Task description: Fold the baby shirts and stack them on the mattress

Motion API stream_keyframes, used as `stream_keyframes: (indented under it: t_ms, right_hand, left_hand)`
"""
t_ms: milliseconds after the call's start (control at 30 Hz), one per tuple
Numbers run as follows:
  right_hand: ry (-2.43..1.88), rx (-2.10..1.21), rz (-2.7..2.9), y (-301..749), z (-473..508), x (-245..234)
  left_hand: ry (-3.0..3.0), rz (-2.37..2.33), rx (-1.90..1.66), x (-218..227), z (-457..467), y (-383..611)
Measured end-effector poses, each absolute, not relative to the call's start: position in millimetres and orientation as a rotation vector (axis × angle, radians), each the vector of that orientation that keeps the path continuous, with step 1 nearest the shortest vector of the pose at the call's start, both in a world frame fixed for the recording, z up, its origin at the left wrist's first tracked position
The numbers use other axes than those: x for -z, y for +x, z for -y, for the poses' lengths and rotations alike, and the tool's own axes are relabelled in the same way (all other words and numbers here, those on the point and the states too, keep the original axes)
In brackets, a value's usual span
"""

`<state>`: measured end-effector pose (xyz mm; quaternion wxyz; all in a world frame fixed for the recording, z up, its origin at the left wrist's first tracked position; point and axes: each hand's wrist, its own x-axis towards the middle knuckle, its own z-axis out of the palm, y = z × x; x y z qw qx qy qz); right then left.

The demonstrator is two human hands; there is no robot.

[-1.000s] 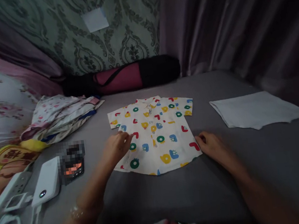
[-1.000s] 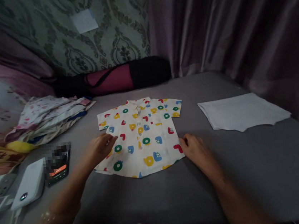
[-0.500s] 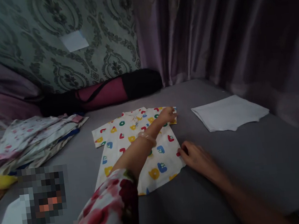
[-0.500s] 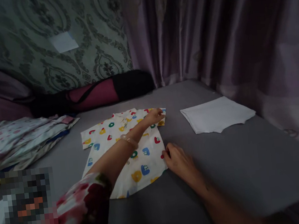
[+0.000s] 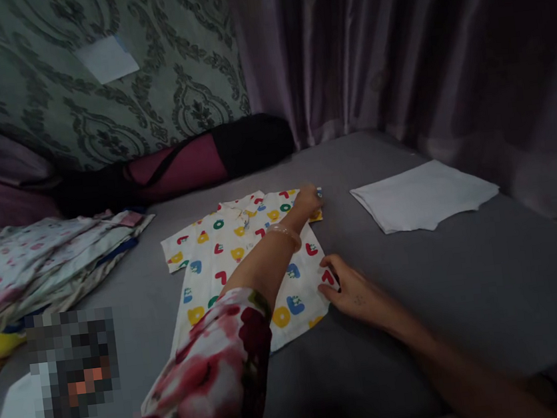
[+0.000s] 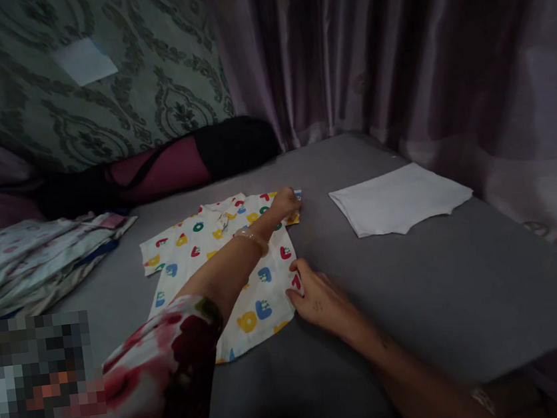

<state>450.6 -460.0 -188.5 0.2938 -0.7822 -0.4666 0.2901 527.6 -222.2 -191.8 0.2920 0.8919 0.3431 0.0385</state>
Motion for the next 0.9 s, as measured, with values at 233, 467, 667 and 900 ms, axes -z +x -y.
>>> stream_keyframes:
  t_ms: [233,467,667,900]
  right_hand:
    - [-2.028,-0.763,1.356,447,464,179]
    - [-1.861,-0.659,1.441,441,468,185]
    - [-1.764,-0.543,1.556,430,466,188]
    - [-1.737,-0.425,1.732,420,462,195]
  left_hand:
    - [2.066,-0.959,-0.200,188,204,526]
    - [1.692,-0.949,-0.429,149,180,473]
    - [1.211,-0.895,-0.661,148,165,409]
    - [0.954,-1.052,-0.717,171,167,354]
